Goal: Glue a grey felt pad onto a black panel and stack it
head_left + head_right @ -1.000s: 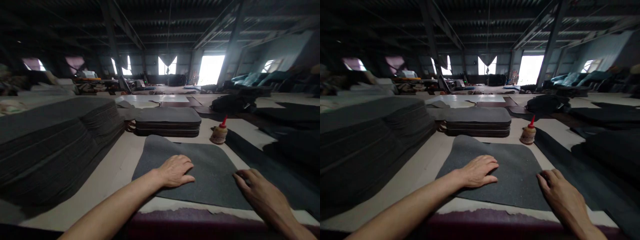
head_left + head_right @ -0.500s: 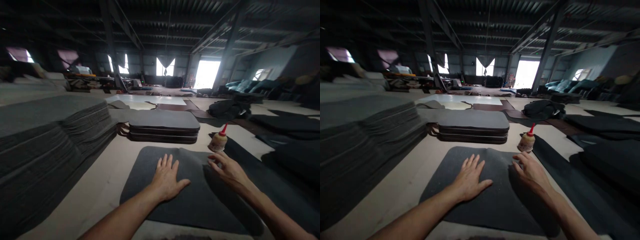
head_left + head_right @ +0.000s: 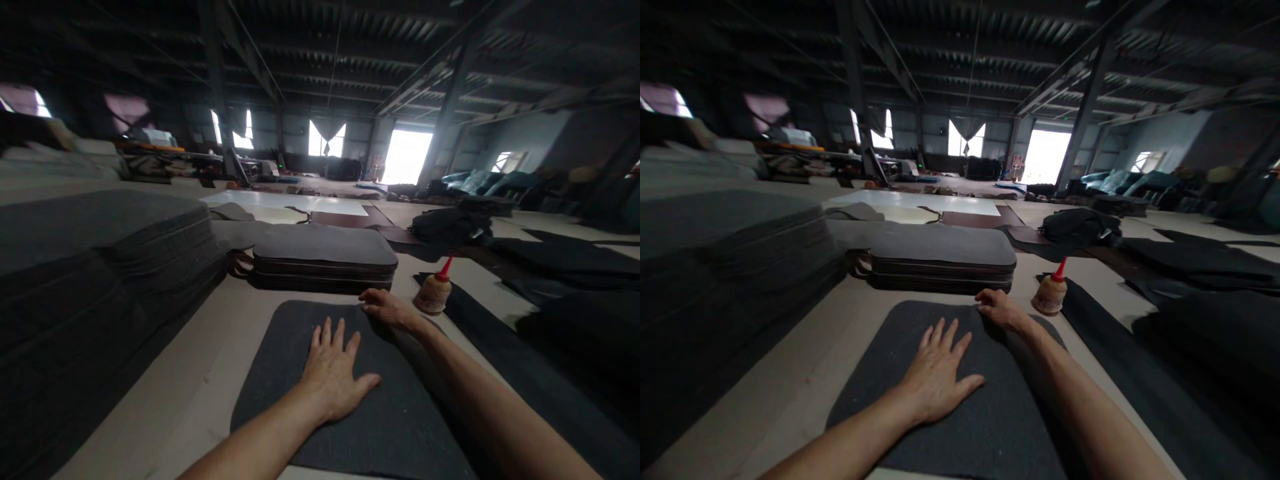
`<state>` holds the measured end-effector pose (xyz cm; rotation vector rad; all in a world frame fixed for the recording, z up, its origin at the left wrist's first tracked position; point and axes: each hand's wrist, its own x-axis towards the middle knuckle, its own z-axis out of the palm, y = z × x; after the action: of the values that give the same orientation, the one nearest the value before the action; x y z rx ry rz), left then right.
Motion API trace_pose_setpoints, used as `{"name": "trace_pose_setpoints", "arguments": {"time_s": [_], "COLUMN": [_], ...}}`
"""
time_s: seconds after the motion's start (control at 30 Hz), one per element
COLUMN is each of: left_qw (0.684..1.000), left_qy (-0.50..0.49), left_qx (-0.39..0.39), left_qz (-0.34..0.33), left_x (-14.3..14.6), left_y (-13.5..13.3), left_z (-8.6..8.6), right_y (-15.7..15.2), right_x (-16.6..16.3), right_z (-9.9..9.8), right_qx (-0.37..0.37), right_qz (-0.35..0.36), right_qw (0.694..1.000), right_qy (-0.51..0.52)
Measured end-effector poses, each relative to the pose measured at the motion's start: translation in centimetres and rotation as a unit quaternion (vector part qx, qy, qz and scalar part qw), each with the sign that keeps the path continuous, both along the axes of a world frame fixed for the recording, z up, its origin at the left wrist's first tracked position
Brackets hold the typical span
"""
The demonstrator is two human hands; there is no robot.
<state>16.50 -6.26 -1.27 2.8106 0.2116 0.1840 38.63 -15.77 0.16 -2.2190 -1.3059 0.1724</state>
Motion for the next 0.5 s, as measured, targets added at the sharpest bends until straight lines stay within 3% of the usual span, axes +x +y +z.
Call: {"name": "trace_pose_setpoints", "arguments": {"time_s": [0.17,0.37,0.43,0.5], "left_qw": [1.000,1.000,1.000,1.000], "left_qy": [0.002,-0.001,0.000,0.009], "left_qx": [-0.004,-0.001,0.007,0.020], "left_qz": [0.001,0.004,0.003,0.002], "left_x": [0.0,0.1,0.1,0.2], "left_y": [-0.1,-0.1,-0.1,-0.2], "left_z": [-0.3,-0.3,-0.1,0.0], "right_y": [-0.1,-0.9,-1.3,-2.0], "right_x": [0.6,-0.8,-2.6,-4.9], "right_z": [-1.4,-1.9,-1.7,-1.6], "right_qx": [-0.005,0.022,0.039,0.045], "right_qz": [-0.028,-0.120,-0.099,-0.033], "right_qw": [0.998,0.979,0.977,0.980], "right_qy": [-0.056,-0.162,-0.182,-0.189]}}
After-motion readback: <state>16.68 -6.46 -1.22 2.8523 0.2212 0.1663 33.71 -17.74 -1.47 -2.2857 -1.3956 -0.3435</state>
